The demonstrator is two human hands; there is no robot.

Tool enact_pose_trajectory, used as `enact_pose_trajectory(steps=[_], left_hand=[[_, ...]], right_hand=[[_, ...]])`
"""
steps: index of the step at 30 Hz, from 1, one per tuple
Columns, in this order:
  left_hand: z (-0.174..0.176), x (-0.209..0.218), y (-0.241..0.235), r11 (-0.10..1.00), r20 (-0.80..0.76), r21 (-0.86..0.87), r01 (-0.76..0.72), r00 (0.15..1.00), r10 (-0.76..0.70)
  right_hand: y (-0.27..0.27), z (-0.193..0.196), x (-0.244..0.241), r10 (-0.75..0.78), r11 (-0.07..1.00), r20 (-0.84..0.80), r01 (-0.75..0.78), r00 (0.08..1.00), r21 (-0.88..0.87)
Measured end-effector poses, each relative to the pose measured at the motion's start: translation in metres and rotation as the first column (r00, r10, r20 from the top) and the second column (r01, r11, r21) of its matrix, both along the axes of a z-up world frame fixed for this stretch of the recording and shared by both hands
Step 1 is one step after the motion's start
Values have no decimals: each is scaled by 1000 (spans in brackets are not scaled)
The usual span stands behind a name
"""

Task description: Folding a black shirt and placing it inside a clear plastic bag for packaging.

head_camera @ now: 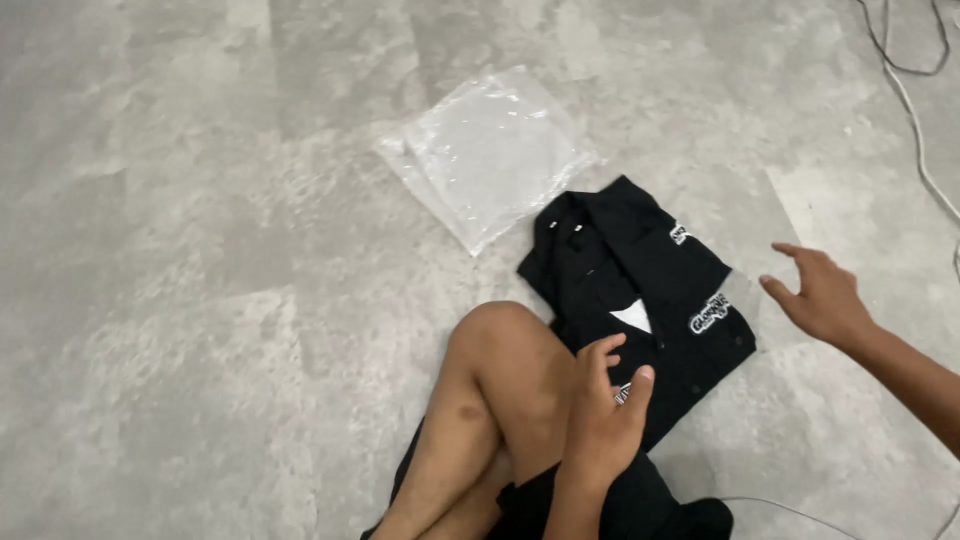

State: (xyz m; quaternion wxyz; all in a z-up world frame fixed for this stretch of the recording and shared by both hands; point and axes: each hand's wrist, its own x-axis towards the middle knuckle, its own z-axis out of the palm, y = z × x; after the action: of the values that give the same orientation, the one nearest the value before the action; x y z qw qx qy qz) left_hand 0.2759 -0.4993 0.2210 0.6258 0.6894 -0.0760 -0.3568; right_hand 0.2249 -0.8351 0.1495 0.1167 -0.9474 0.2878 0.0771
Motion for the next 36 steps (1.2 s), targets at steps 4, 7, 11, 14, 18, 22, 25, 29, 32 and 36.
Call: enact_pose_trajectory(steps=[4,7,11,14,18,22,25,29,32,36], left_hand=[[-35,11,-61,973,-97,171,157,985,-142],[-71,24,-87,955,-83,294,-45,994,72],[-81,29,-98,902,-313,429,-46,929,197],[-82,28,-99,869,-249,477,-128,929,273],[-81,28,-101,890,-258,443,-108,935,242],[-91,25,-101,909,-210,380,-171,941,264],[-85,25,-101,913,-241,360,-193,926,291],[-79,22,-101,911,-190,382,-153,952,239],[-86,16,-101,887,-90,446,-116,981,174],[-88,12,-102,847,67,516,-129,992,110]], right_hand=[[9,-20,-25,-232,917,-68,242,970,317],[5,-51,-35,-243,866,-142,280,960,413],[8,-61,-29,-216,841,-199,286,956,459],[-1,-69,-18,-191,867,-199,260,961,424],[-18,-73,-14,-239,784,-152,283,959,552],[-15,-60,-1,-172,734,-188,253,967,630],[11,-11,23,-237,572,-347,419,907,705],[12,-13,28,-188,512,-482,504,856,695],[1,-42,21,-134,570,-389,392,912,722],[9,-42,19,-226,606,-371,428,901,670]])
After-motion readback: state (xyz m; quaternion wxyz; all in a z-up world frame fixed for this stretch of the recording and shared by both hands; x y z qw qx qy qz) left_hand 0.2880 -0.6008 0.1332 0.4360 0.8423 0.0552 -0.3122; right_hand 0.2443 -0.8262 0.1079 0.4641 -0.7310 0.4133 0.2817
